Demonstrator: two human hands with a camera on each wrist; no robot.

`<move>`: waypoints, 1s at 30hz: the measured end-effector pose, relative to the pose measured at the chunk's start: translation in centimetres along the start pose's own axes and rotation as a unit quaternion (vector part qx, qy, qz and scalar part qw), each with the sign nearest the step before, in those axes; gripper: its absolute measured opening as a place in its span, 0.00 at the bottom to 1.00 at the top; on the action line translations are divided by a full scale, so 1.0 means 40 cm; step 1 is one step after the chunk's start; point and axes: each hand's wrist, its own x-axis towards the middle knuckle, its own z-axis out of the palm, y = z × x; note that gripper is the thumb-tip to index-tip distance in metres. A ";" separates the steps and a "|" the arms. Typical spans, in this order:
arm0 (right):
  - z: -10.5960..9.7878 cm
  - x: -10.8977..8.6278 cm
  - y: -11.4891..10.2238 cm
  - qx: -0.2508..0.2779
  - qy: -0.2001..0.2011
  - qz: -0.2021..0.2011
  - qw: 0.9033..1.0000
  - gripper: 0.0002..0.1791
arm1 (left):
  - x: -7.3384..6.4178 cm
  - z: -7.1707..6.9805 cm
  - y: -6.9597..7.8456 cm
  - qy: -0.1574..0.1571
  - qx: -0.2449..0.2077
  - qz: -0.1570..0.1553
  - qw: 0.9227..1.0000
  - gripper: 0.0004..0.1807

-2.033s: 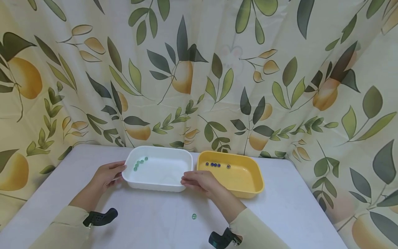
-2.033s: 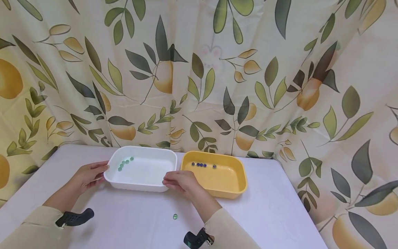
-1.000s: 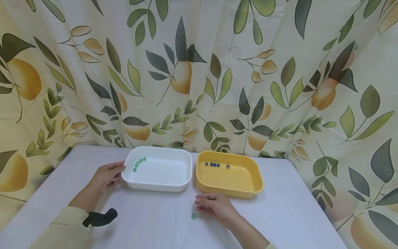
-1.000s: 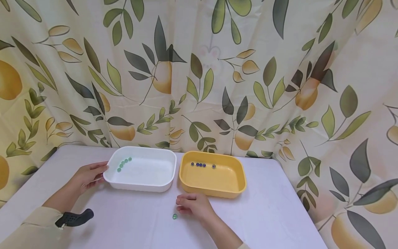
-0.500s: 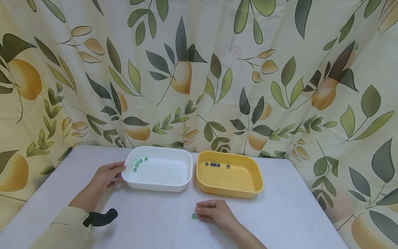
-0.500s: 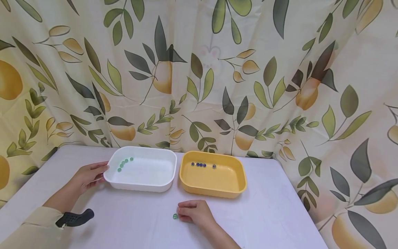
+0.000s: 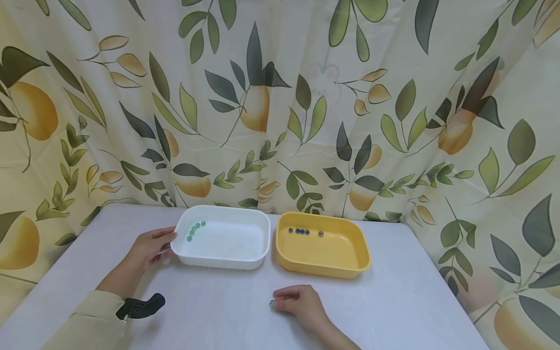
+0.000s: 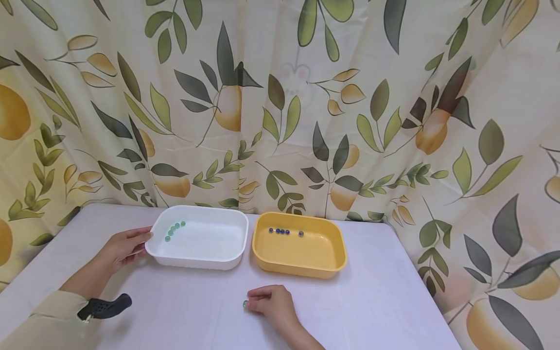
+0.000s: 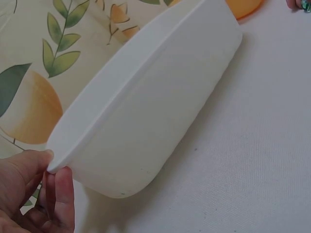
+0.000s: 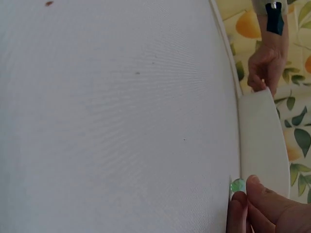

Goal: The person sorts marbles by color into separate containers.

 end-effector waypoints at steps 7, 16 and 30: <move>0.010 -0.002 -0.010 -0.013 0.005 -0.008 1.000 0.13 | -0.001 0.000 0.001 0.002 0.003 -0.002 1.000 0.30; 0.014 0.004 -0.005 -0.022 0.005 -0.003 1.000 0.12 | 0.003 0.000 -0.001 0.000 -0.002 -0.004 1.000 0.30; 0.012 0.008 -0.010 -0.041 0.000 -0.012 0.999 0.09 | 0.004 0.002 0.001 0.000 0.010 -0.006 1.000 0.30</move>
